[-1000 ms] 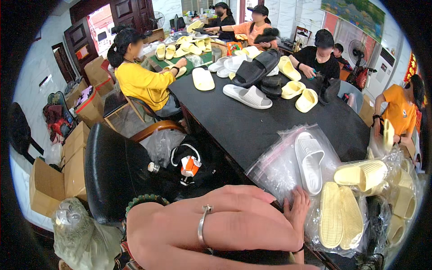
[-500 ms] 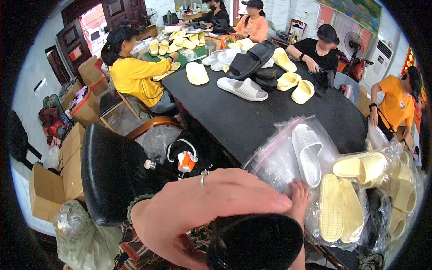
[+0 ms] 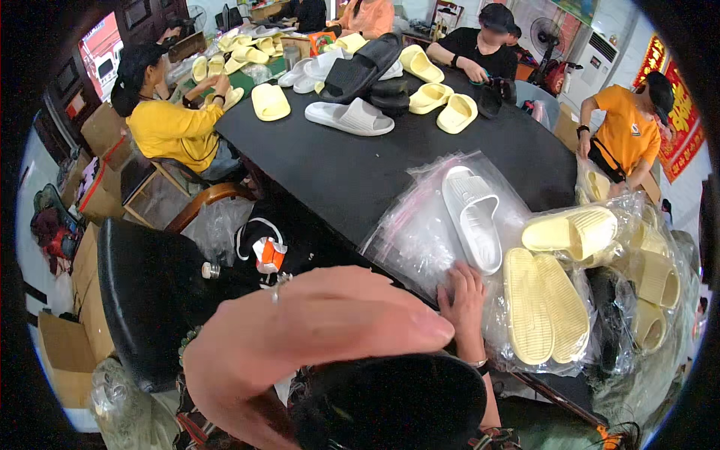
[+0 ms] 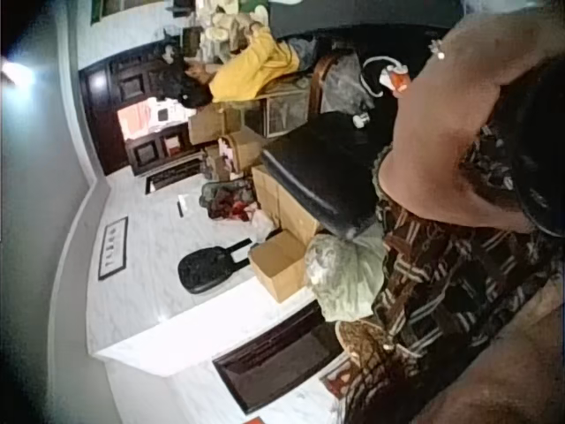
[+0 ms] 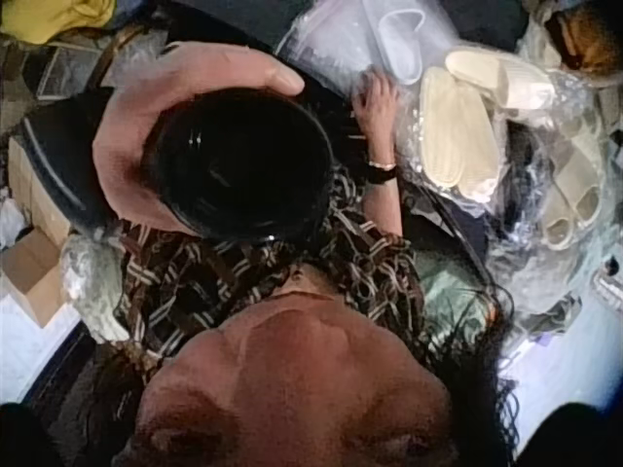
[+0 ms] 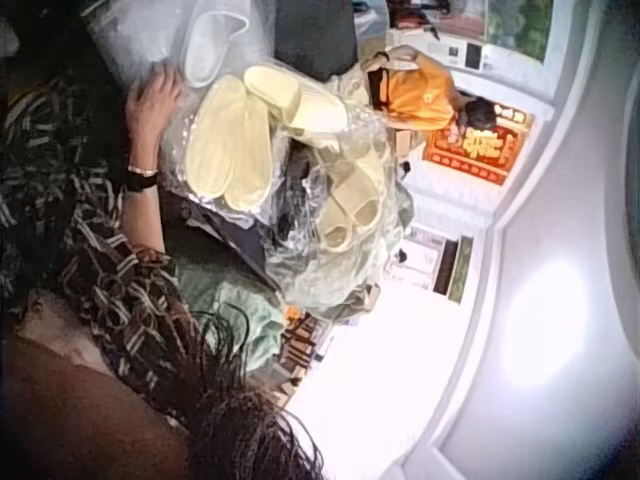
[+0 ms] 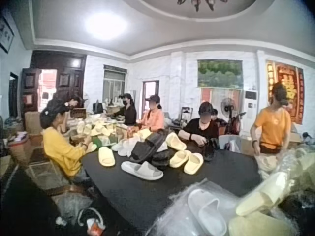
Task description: The recorder is packing yellow slippers into plastic bags at a communal work table.
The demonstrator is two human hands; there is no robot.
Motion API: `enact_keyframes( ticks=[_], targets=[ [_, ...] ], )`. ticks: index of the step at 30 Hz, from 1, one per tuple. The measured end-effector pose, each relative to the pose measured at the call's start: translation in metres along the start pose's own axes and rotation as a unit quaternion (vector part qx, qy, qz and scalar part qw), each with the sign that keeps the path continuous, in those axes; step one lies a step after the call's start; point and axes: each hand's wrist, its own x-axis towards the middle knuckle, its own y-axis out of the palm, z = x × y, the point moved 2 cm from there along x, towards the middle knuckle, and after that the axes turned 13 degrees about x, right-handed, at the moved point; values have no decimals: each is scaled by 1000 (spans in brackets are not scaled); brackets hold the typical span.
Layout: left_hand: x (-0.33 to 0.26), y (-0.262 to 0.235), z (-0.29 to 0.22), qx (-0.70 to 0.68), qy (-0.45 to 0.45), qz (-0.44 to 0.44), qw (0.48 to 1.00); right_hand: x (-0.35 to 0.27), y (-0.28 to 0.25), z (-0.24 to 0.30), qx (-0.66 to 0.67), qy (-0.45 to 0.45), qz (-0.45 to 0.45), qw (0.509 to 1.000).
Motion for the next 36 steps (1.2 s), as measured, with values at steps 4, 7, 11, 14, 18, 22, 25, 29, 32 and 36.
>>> enact_keyframes(
  ticks=[4, 7, 11, 14, 18, 22, 25, 29, 32, 36],
  targets=[
    [4, 6, 3, -33, -14, 22, 999, -7, -4, -6, -5, 5, -7, 1000],
    [2, -3, -2, -55, -10, 67, 996, -6, -2, -4, 1, 0, -7, 1000],
    [1, -5, -13, -59, -37, 79, 994, -2, -1, 0, 29, 8, -8, 1000],
    [-3, 13, 36, -117, 212, 46, 969, -3, -1, -2, 30, 6, -15, 999],
    [4, 2, 32, -83, 254, 101, 958, -4, -3, -2, 11, 2, -3, 1000],
    [7, 6, 28, -49, 291, 102, 950, -5, -4, 1, 8, 0, -3, 1000],
    [13, 9, 10, -46, 277, 52, 958, -4, -2, 0, 9, 0, 4, 1000],
    [18, -2, -11, 39, 172, 98, 979, -5, -4, -4, 9, 11, 9, 1000],
    [11, -10, -21, 91, 186, 78, 975, -1, -4, 5, 4, 6, 11, 1000],
    [17, -5, -12, 83, 214, 65, 971, -5, -4, -3, -2, 15, 7, 1000]
  ],
)
